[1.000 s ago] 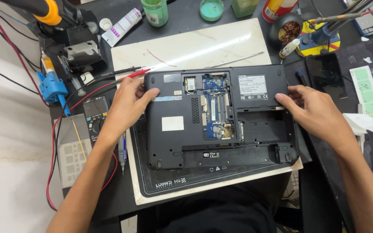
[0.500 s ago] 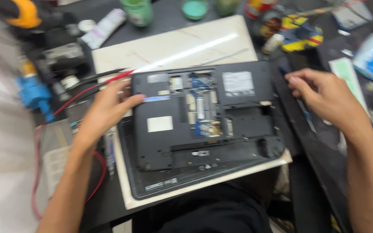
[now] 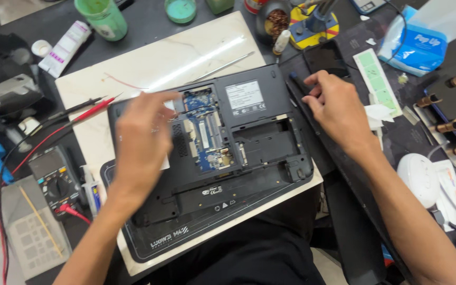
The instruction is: The person disassembles the casing of a laptop using a screwdriver and removes internal components by hand.
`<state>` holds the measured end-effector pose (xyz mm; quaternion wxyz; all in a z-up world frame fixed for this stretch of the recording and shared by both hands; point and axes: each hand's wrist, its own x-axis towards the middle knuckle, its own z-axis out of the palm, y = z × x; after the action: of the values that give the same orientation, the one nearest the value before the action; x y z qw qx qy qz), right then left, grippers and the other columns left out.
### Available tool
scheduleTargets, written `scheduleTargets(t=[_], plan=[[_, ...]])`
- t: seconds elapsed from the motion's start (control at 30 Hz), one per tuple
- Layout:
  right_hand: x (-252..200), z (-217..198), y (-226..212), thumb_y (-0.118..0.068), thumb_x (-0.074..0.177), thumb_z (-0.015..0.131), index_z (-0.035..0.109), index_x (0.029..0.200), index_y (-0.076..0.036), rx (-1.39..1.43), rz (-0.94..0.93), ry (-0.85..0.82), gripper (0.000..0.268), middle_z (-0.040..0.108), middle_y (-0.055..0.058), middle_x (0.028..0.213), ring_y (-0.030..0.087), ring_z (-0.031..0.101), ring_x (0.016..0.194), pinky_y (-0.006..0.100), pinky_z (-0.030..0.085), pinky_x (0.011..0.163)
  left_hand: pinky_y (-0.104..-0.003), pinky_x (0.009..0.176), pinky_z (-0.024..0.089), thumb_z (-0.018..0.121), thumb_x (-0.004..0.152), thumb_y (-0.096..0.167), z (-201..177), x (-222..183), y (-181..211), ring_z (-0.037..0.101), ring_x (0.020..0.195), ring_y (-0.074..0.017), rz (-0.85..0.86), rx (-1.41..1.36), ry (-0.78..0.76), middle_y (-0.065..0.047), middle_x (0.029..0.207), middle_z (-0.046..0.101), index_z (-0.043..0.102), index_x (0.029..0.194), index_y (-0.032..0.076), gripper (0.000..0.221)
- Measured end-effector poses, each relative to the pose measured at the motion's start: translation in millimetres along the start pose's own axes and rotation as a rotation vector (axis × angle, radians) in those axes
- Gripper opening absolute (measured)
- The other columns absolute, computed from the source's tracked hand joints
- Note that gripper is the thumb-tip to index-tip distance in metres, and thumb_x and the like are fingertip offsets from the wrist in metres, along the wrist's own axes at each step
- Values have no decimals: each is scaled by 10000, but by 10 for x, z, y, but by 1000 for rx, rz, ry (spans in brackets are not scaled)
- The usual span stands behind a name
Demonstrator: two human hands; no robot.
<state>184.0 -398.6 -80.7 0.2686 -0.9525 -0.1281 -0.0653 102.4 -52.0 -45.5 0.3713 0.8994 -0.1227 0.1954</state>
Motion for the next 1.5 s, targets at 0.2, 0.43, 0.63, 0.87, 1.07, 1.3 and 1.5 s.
scheduleTargets(t=[0.2, 0.43, 0.63, 0.87, 1.07, 1.3, 1.5], plan=[[-181, -600, -390, -36, 971, 712, 672, 1166, 26, 32, -46, 99, 208, 654, 156, 1005, 234, 681, 820, 364, 544, 742, -445, 670, 460, 753, 943, 200, 593, 251, 442, 580, 725, -338, 63, -147, -238, -154, 789, 576, 586, 867, -17, 284], [-886, -957, -737, 91, 1130, 586, 192, 1486, -89, 471, -185, 232, 560, 600, 167, 1240, 245, 684, 1069, 344, 641, 991, -463, 742, 472, 682, 1002, 183, 1110, 457, 665, 597, 843, -352, 300, -285, -311, -146, 882, 576, 553, 929, 2, 234], [-985, -824, -751, 158, 972, 610, 188, 1306, -106, 490, -196, 169, 599, 603, 216, 1185, 269, 732, 1041, 366, 664, 923, -424, 826, 481, 599, 961, -11, 1189, 437, 617, 590, 938, -316, 308, -370, -338, -112, 956, 612, 620, 1047, 32, 99], [-994, -812, -655, 167, 961, 608, 183, 1307, -101, 486, -232, 151, 610, 569, 224, 1170, 288, 729, 1036, 381, 666, 933, -358, 778, 470, 601, 996, 0, 1176, 504, 497, 599, 839, -241, 185, -506, -364, -88, 882, 627, 658, 1021, 20, 65], [-940, -846, -681, 162, 954, 619, 178, 1281, -103, 488, -251, 173, 609, 548, 213, 1153, 284, 743, 1016, 379, 667, 902, -314, 731, 498, 579, 1002, 29, 1102, 536, 420, 634, 855, -181, 118, -480, -233, -73, 933, 669, 670, 1051, 21, 104], [-678, -863, -746, 229, 999, 555, 226, 1329, -71, 281, -274, 233, 555, 554, 289, 1135, 363, 689, 1014, 403, 626, 938, -268, 623, 448, 565, 1009, 49, 1099, 617, 224, 573, 742, -101, -14, -518, -239, -34, 881, 667, 678, 1037, 24, 119], [-602, -752, -682, 153, 1091, 615, 194, 1332, -84, 473, -252, 218, 540, 593, 205, 1188, 249, 714, 1093, 306, 634, 949, -277, 646, 446, 567, 993, 28, 1110, 604, 132, 552, 717, -118, -78, -524, -223, -63, 843, 644, 675, 1043, 5, 121]])
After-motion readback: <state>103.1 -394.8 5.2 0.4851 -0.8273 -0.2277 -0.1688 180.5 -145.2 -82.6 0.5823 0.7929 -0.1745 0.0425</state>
